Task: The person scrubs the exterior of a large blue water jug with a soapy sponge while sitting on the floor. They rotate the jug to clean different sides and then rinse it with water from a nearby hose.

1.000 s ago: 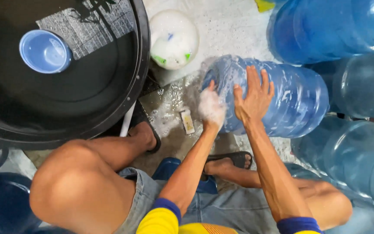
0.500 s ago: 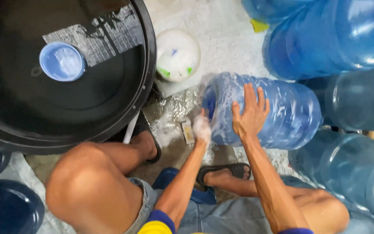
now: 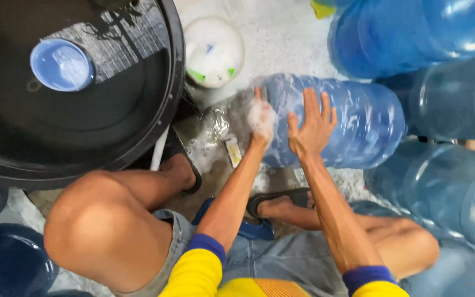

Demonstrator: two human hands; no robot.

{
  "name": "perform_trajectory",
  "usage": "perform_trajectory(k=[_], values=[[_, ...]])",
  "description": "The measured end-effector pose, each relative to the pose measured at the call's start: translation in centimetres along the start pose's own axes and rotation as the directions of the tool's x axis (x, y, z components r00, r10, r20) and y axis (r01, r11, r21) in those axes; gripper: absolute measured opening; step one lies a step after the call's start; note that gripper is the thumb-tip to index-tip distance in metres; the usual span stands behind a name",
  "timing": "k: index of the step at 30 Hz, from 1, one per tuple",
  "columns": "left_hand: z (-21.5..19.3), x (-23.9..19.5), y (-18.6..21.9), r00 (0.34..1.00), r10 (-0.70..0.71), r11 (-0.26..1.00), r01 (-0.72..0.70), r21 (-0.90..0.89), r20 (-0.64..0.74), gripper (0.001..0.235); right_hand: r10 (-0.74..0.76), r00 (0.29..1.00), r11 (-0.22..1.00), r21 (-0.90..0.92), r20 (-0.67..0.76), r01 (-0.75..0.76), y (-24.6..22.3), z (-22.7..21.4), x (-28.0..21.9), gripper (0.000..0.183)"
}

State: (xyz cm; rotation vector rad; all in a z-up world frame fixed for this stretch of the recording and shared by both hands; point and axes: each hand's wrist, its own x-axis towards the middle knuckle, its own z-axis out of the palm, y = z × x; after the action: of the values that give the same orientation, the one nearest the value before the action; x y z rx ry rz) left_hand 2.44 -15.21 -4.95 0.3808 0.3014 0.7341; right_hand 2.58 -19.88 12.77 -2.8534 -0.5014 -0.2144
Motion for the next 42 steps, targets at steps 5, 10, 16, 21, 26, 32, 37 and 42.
perform_trajectory(k=[5,10,16,21,26,32,37,42], values=[[8.1,-1.7,13.5,0.597,-0.6,0.781,0.581,-0.23,-0.533,0.035,0.004,1.0,1.0,-0.008,-0.029,-0.004,-0.6,-0.1,0.7,0.061],[-3.0,-0.5,9.4,0.515,-0.783,0.621,0.608,-0.494,-0.35,0.04,-0.03,0.997,1.0,-0.003,-0.074,0.03,-0.3,0.4,0.0,0.06],[-2.6,-4.7,9.6,0.611,-0.518,0.793,0.605,-0.069,-0.598,0.033,-0.031,0.994,0.999,-0.011,-0.109,0.03,0.8,-0.2,-3.6,0.061],[-6.5,-5.6,5.0,0.7,-0.309,0.659,0.646,0.386,-0.644,0.043,-0.001,1.0,1.0,-0.03,-0.015,0.001,1.5,-0.3,-2.9,0.067],[-5.2,-6.3,4.6,0.735,-0.239,0.293,0.677,0.675,-0.634,0.048,0.091,0.977,0.996,-0.004,0.191,-0.092,-2.0,-2.2,-1.1,0.063],[7.1,-3.8,11.7,0.688,-0.394,0.736,0.633,0.239,-0.609,0.029,0.075,0.982,0.997,0.023,0.171,-0.08,-1.6,-1.9,-1.3,0.062],[1.6,0.1,2.0,0.932,-0.284,0.95,0.241,-0.198,-0.226,0.035,0.039,0.986,0.996,0.071,0.163,-0.051,-1.7,-1.9,-2.3,0.058],[-2.4,-0.3,-3.3,0.939,0.109,0.742,-0.296,0.602,0.327,0.025,0.05,0.986,0.991,0.115,0.159,-0.069,-1.0,-1.6,-2.7,0.059]])
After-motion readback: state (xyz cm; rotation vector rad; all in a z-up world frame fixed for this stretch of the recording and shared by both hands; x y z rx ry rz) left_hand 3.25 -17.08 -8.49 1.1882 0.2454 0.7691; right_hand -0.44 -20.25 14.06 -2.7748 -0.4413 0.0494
